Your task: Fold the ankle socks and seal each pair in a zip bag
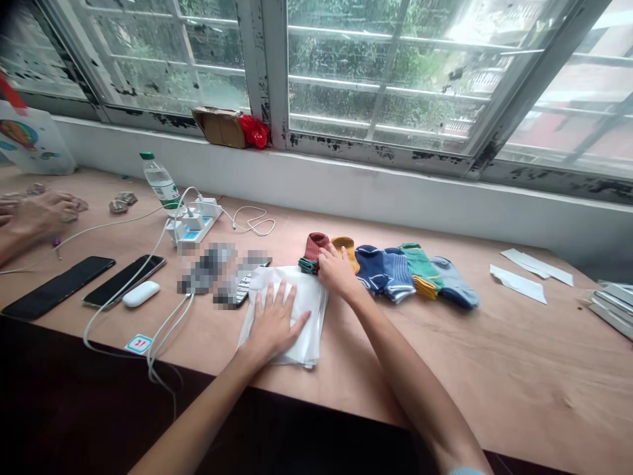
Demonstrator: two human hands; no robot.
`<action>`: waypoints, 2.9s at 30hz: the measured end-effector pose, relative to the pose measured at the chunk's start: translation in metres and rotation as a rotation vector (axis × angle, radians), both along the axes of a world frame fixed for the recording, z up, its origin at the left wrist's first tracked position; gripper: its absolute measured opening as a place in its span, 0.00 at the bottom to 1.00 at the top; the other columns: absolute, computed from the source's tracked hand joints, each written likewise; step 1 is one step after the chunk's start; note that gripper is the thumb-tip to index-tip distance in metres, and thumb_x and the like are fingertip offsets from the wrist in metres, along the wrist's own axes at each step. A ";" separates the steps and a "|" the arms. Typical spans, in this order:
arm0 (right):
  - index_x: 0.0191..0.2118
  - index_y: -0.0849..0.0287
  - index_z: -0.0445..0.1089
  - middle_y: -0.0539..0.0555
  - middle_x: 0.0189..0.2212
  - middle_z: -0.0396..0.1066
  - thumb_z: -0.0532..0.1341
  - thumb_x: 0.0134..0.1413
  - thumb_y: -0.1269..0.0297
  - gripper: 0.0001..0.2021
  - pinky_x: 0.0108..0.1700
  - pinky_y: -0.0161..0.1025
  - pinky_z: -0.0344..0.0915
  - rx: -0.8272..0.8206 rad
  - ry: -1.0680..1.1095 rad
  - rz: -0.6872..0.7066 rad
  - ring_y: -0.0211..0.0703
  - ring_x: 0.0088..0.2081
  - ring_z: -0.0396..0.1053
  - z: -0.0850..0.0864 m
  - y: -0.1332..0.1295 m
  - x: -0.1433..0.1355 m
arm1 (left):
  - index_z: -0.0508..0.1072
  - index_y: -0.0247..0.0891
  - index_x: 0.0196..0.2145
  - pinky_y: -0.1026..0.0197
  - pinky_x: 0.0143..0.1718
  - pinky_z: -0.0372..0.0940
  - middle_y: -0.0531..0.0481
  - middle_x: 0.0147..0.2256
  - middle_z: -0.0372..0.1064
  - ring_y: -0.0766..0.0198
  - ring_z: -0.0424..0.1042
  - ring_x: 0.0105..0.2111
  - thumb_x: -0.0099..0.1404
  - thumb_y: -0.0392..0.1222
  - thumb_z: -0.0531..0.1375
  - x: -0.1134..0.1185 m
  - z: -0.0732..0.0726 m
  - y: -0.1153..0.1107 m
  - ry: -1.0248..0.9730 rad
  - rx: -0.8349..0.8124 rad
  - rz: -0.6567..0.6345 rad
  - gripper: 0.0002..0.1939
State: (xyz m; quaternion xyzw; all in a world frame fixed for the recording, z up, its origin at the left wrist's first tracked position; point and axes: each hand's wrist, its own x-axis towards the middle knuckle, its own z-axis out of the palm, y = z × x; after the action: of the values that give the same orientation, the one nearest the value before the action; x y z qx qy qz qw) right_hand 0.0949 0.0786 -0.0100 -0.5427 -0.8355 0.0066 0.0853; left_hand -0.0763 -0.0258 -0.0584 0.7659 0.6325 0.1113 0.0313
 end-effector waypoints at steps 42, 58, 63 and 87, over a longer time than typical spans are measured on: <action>0.70 0.56 0.35 0.62 0.69 0.38 0.61 0.52 0.42 0.49 0.66 0.63 0.44 -0.295 0.495 0.093 0.64 0.69 0.39 -0.038 -0.146 0.032 | 0.51 0.30 0.64 0.41 0.60 0.53 0.26 0.65 0.43 0.40 0.48 0.65 0.67 0.46 0.52 -0.012 0.053 0.011 -0.122 0.013 0.057 0.31; 0.56 0.57 0.67 0.60 0.55 0.69 0.55 0.61 0.59 0.19 0.59 0.51 0.62 -0.064 0.484 0.296 0.51 0.57 0.65 -0.033 -0.110 0.039 | 0.48 0.40 0.67 0.26 0.59 0.37 0.37 0.68 0.38 0.39 0.36 0.67 0.70 0.56 0.40 0.024 0.016 0.027 0.017 -0.116 -0.025 0.32; 0.46 0.58 0.72 0.59 0.47 0.74 0.51 0.63 0.65 0.14 0.51 0.45 0.67 0.042 0.472 0.271 0.47 0.47 0.72 -0.035 -0.100 0.049 | 0.52 0.31 0.63 0.36 0.58 0.51 0.30 0.60 0.54 0.42 0.53 0.60 0.68 0.52 0.48 0.036 0.052 0.035 0.012 0.014 -0.017 0.31; 0.44 0.56 0.69 0.58 0.40 0.73 0.57 0.61 0.64 0.08 0.48 0.47 0.67 0.428 0.773 0.098 0.48 0.44 0.71 -0.026 -0.092 0.061 | 0.65 0.36 0.47 0.60 0.40 0.65 0.46 0.36 0.72 0.58 0.72 0.37 0.59 0.44 0.57 0.030 0.157 0.116 -0.637 0.367 -0.301 0.18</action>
State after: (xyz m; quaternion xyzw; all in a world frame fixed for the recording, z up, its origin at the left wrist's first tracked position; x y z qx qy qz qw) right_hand 0.1557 -0.0131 -0.0363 -0.4302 -0.7495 0.0397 0.5015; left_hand -0.0465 0.0898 0.0986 0.7701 0.4412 0.4487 0.1048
